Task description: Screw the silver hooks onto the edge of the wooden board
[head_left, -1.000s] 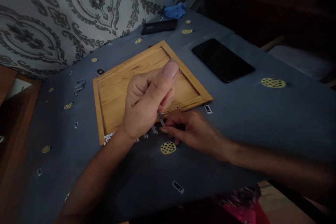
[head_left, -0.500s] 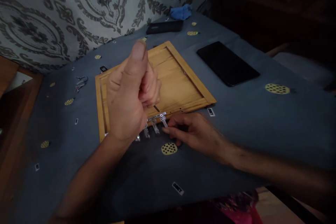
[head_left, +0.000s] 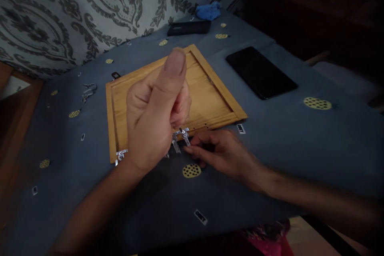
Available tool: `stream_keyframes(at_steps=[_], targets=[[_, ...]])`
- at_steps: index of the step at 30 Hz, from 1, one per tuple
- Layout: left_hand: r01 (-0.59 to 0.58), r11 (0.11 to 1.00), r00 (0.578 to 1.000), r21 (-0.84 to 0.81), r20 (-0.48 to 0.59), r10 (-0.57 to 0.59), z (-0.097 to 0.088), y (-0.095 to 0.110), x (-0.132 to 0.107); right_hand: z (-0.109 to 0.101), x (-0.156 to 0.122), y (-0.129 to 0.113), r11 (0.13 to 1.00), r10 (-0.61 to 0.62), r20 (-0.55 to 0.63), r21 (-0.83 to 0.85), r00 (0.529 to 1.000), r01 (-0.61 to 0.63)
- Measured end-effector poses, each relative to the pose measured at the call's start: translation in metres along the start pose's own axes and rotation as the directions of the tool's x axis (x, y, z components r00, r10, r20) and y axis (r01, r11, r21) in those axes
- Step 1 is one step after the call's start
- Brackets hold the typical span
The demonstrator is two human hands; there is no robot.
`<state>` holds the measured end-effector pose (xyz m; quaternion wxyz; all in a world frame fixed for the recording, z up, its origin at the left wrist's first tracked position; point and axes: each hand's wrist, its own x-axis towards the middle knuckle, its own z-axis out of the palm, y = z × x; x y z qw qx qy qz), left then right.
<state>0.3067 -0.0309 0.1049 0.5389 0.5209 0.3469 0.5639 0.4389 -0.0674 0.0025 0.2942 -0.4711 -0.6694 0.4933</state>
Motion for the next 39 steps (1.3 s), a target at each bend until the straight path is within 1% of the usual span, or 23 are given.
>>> stream_keyframes(at_steps=[9, 13, 15, 19, 22, 27, 31, 36, 39], targets=[[-0.005, 1.0, 1.0, 0.014, 0.013, 0.005, -0.003, -0.011, 0.002, -0.001, 0.0, -0.001, 1.0, 0.01, 0.011, 0.02, 1.0, -0.011], [0.026, 0.998, 1.0, 0.055, -0.011, -0.025, -0.003, -0.014, 0.001, -0.001, 0.0, -0.001, 1.0, 0.006, 0.019, 0.013, 1.0, -0.007], [0.022, 0.997, 1.0, 0.07, -0.01, -0.022, -0.003, -0.015, 0.0, -0.001, 0.0, -0.001, 1.0, -0.003, 0.02, 0.013, 1.0, 0.003], [-0.012, 0.999, 0.999, 0.041, 0.042, 0.01, -0.003, -0.016, -0.002, -0.002, -0.001, -0.002, 1.0, 0.003, 0.019, 0.02, 1.0, -0.004], [-0.017, 0.999, 0.996, 0.041, 0.085, 0.013, -0.003, -0.016, -0.003, -0.003, 0.0, -0.004, 1.0, 0.01, 0.026, 0.015, 1.0, -0.011], [0.02, 0.999, 0.999, -0.026, 0.049, -0.019, -0.002, -0.013, -0.003, -0.002, 0.001, -0.006, 1.0, 0.001, 0.025, 0.024, 1.0, -0.001], [0.028, 0.996, 0.999, -0.083, 0.049, -0.024, -0.002, -0.014, 0.001, -0.001, 0.0, -0.006, 1.0, 0.0, 0.019, 0.026, 1.0, -0.001], [0.031, 0.996, 0.997, -0.085, 0.073, -0.024, -0.003, -0.018, 0.005, -0.001, 0.0, -0.006, 0.999, 0.011, 0.014, 0.035, 1.0, -0.011], [0.021, 0.998, 0.995, -0.054, 0.094, -0.016, -0.003, -0.018, 0.006, -0.002, 0.0, -0.006, 1.0, 0.0, 0.014, 0.022, 1.0, 0.0]])
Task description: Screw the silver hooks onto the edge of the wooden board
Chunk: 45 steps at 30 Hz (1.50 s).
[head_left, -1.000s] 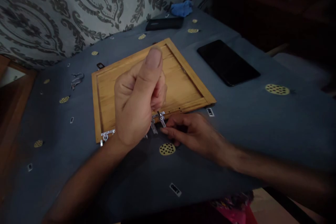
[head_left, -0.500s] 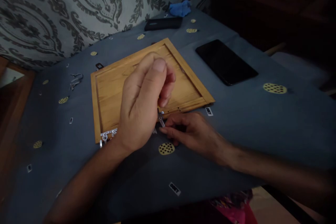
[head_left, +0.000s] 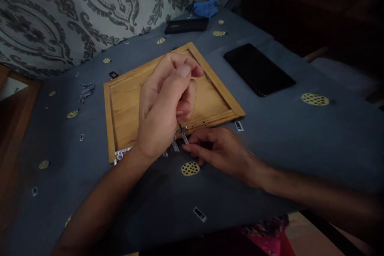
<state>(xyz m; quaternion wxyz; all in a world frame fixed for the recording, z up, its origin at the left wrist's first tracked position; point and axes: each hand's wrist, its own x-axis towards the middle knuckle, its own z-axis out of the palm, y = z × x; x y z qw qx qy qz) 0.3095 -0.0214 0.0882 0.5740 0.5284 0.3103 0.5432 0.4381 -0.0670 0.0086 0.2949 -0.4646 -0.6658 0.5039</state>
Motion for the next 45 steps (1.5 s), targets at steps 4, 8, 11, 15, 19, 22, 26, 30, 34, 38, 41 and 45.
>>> stream_keyframes(at_steps=[4, 8, 11, 15, 19, 22, 26, 30, 34, 38, 41, 45], targets=[[-0.022, 0.999, 0.999, 0.034, 0.028, 0.021, 0.001, -0.001, 0.0, -0.001, 0.0, 0.0, 1.0, -0.007, -0.005, -0.016, 1.0, 0.007], [-0.018, 0.999, 0.998, 0.043, 0.055, 0.016, 0.0, -0.001, 0.001, -0.001, -0.001, 0.0, 1.0, 0.002, 0.006, -0.004, 1.0, -0.002], [0.02, 1.0, 0.995, 0.018, 0.1, -0.022, -0.002, 0.0, 0.002, -0.001, -0.001, 0.0, 1.0, 0.013, 0.001, -0.002, 1.0, -0.013], [0.038, 0.999, 0.992, 0.001, 0.119, -0.038, -0.003, 0.001, 0.005, 0.0, 0.0, -0.001, 1.0, 0.029, -0.001, 0.0, 1.0, -0.029], [0.056, 0.998, 0.99, 0.013, 0.13, -0.057, -0.002, 0.003, 0.006, 0.0, 0.0, 0.0, 0.999, 0.046, 0.006, 0.012, 0.999, -0.046], [0.06, 0.998, 0.991, 0.022, 0.121, -0.063, 0.0, 0.004, 0.007, -0.001, 0.0, -0.001, 0.999, 0.051, 0.01, 0.008, 0.999, -0.052], [0.076, 0.996, 0.992, 0.047, 0.095, -0.081, 0.001, 0.004, 0.007, -0.001, 0.001, -0.002, 0.998, 0.064, 0.015, 0.002, 0.998, -0.064], [0.1, 0.994, 0.989, 0.039, 0.104, -0.104, -0.001, 0.003, 0.007, 0.0, 0.001, -0.001, 1.0, 0.014, -0.003, 0.006, 1.0, -0.014], [0.025, 0.999, 0.993, -0.03, 0.117, -0.021, -0.005, 0.01, 0.007, 0.0, 0.0, 0.0, 1.0, 0.004, -0.008, 0.011, 1.0, -0.004], [-0.02, 0.999, 1.0, -0.036, -0.013, 0.02, -0.01, 0.027, 0.006, 0.0, 0.0, 0.002, 1.0, 0.022, 0.007, 0.01, 1.0, -0.022], [-0.037, 0.999, 0.993, -0.008, -0.108, 0.036, -0.01, 0.032, 0.005, 0.0, -0.001, 0.003, 1.0, 0.016, 0.006, 0.014, 1.0, -0.016], [0.011, 1.0, 0.992, -0.029, -0.127, -0.015, -0.007, 0.023, 0.004, 0.002, -0.001, 0.005, 1.0, 0.012, -0.002, 0.005, 1.0, -0.012]])
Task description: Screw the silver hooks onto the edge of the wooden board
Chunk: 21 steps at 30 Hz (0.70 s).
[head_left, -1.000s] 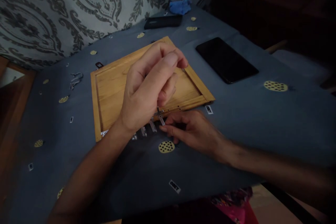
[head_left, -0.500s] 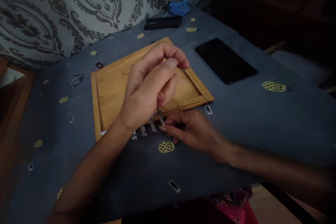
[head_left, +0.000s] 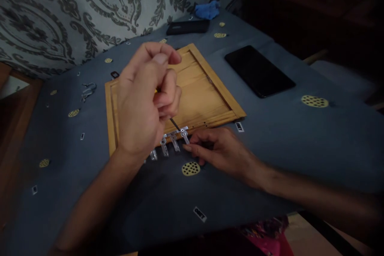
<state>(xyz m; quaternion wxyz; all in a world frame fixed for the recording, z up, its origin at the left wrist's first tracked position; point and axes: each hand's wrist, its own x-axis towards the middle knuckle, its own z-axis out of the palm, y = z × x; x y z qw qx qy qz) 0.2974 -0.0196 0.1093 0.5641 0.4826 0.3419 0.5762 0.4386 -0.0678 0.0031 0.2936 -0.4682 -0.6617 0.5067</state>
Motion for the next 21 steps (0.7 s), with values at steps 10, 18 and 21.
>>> stream_keyframes(at_steps=[10, 18, 21], targets=[[0.055, 0.998, 0.998, 0.028, -0.017, -0.054, 0.0086, -0.0069, -0.0077, -0.0022, -0.001, -0.0074, 1.0, 0.017, -0.007, 0.015, 1.0, -0.017], [0.042, 0.999, 0.999, 0.02, -0.014, -0.042, 0.0079, -0.0124, -0.008, -0.0042, -0.0002, -0.0088, 1.0, 0.028, 0.005, -0.002, 1.0, -0.028], [0.052, 0.998, 0.998, 0.045, -0.022, -0.051, 0.0078, -0.0125, -0.0089, -0.0039, -0.0005, -0.0084, 1.0, -0.003, -0.01, -0.009, 1.0, 0.003]])
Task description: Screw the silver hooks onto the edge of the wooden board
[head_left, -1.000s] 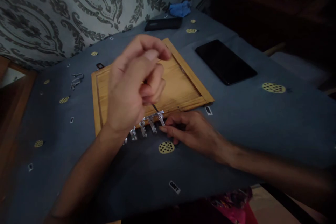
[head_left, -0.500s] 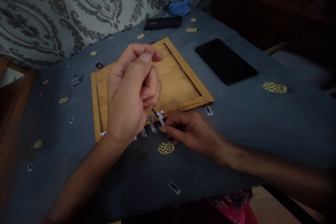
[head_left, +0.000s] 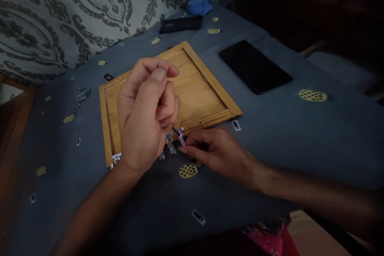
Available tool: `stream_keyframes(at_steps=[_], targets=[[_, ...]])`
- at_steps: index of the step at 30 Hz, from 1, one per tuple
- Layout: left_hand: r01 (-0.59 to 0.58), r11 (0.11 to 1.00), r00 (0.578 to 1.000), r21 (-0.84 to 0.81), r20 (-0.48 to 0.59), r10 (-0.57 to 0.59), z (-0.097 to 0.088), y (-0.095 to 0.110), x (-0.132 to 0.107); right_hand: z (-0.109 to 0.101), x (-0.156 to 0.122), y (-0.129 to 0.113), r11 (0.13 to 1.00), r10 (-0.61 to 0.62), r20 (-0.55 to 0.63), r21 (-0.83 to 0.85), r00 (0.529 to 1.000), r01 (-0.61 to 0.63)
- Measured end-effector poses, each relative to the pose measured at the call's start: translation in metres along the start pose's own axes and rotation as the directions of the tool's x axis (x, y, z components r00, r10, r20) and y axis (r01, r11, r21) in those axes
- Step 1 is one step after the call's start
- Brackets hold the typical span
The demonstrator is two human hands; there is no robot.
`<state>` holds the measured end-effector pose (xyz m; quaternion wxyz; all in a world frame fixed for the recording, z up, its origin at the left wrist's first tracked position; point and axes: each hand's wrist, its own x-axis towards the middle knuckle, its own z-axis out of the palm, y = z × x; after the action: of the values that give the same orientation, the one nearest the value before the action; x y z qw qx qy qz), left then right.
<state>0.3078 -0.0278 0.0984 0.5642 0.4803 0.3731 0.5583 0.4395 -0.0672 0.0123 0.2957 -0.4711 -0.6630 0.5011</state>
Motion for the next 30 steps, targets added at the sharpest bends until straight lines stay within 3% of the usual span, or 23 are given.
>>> stream_keyframes(at_steps=[4, 12, 21, 25, 30], targets=[[0.014, 0.998, 1.0, 0.056, 0.018, -0.015, 0.0, 0.001, -0.001, 0.0, 0.0, 0.0, 1.0, 0.024, 0.011, 0.005, 1.0, -0.024], [-0.046, 0.957, 0.983, 0.285, 0.185, -0.008, -0.007, 0.007, -0.008, 0.0, 0.001, -0.002, 1.0, 0.024, 0.01, -0.017, 1.0, -0.024], [-0.011, 0.995, 0.999, 0.1, -0.038, 0.015, 0.008, 0.005, -0.014, -0.001, 0.001, -0.004, 0.999, 0.005, -0.004, -0.051, 1.0, -0.006], [-0.028, 0.997, 0.999, 0.069, 0.037, 0.026, 0.011, 0.002, -0.014, 0.0, 0.002, -0.003, 0.999, 0.008, 0.006, -0.048, 1.0, -0.008], [-0.027, 0.994, 0.979, 0.103, 0.203, 0.006, 0.006, 0.001, -0.013, -0.001, 0.002, -0.004, 0.999, 0.024, 0.01, -0.038, 1.0, -0.024]])
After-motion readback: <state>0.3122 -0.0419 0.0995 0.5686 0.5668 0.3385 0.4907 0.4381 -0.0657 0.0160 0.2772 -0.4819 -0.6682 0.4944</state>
